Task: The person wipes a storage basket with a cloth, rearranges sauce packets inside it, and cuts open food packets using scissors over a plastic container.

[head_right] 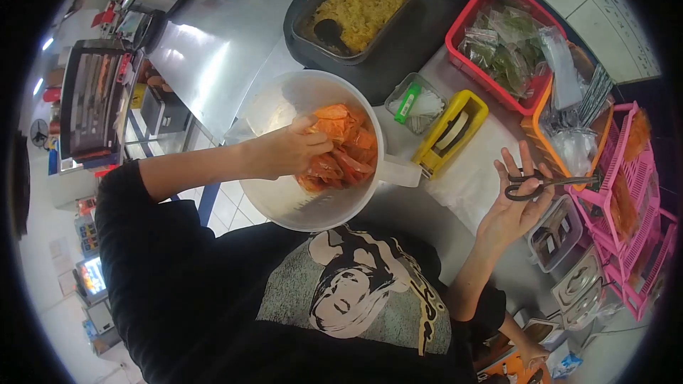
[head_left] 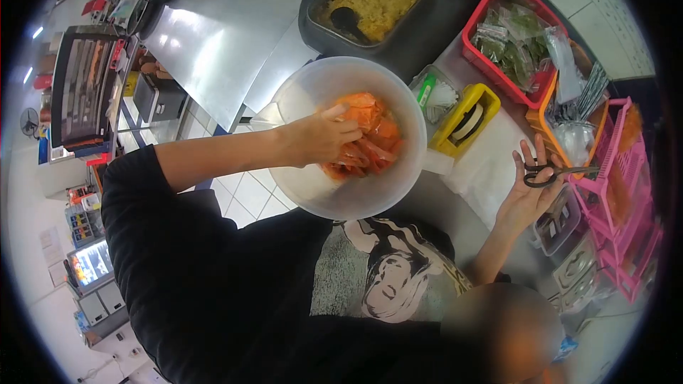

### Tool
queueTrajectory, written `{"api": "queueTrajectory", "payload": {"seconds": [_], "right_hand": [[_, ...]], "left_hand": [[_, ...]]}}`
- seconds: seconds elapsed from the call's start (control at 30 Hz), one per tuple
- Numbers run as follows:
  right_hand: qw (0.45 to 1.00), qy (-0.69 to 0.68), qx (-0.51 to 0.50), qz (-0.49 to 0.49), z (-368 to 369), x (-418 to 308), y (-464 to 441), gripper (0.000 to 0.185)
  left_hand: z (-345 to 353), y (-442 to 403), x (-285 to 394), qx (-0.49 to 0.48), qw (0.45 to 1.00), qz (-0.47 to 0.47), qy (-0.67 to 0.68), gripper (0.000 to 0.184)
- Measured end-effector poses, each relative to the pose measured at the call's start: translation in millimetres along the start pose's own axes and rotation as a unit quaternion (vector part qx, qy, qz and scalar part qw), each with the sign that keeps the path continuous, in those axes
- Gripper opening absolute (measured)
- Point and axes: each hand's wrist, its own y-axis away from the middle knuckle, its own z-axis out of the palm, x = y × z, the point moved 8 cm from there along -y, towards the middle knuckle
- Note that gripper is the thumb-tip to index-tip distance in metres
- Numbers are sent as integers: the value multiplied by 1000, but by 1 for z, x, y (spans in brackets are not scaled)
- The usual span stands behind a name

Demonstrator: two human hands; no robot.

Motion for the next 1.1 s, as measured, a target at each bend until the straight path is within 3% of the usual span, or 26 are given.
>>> {"api": "queueTrajectory", "payload": {"seconds": [0.2,0.27,0.3,0.37,0.4,0.47,0.6,0.67,0.73,0.87,0.93,0.97,1.0,1.1], "right_hand": [[1000,-11,11,4,-16,3,-3,34],[1000,-12,15,3,-27,4,-4,34],[1000,-12,15,-1,-31,3,-4,33],[1000,-14,18,-11,-31,-1,1,33],[1000,-14,22,-10,-36,0,1,33],[1000,-15,21,-16,-44,-1,1,32],[999,-25,17,-23,-52,-3,12,34],[999,-36,22,-31,-57,-9,17,35],[999,7,19,-44,-56,-16,23,37],[993,79,19,-89,-48,-27,28,38],[985,139,-49,-94,-33,-29,29,41],[987,93,-78,-109,-22,-32,30,42],[986,91,-74,-115,-17,-34,31,42],[972,73,-220,-42,18,-33,39,45]], "left_hand": [[0,-12,-15,65,994,-32,86,6],[-1,-25,-25,-11,953,-39,301,10],[-5,-28,-33,-9,954,-39,296,10],[-28,-23,-59,107,933,-26,341,10],[-34,-25,-69,111,935,-28,337,10],[-36,-32,-84,29,847,-29,530,9],[-62,-25,-96,14,779,-41,626,11],[-81,-17,-98,56,813,-32,578,10],[-109,-4,-106,171,847,-60,499,12],[-146,21,-102,262,882,-73,385,10],[-159,34,-106,322,880,-129,325,14],[-159,37,-104,324,882,-125,319,14],[-160,45,-108,372,847,-141,353,14],[-163,59,-116,456,771,-159,415,14]]}}
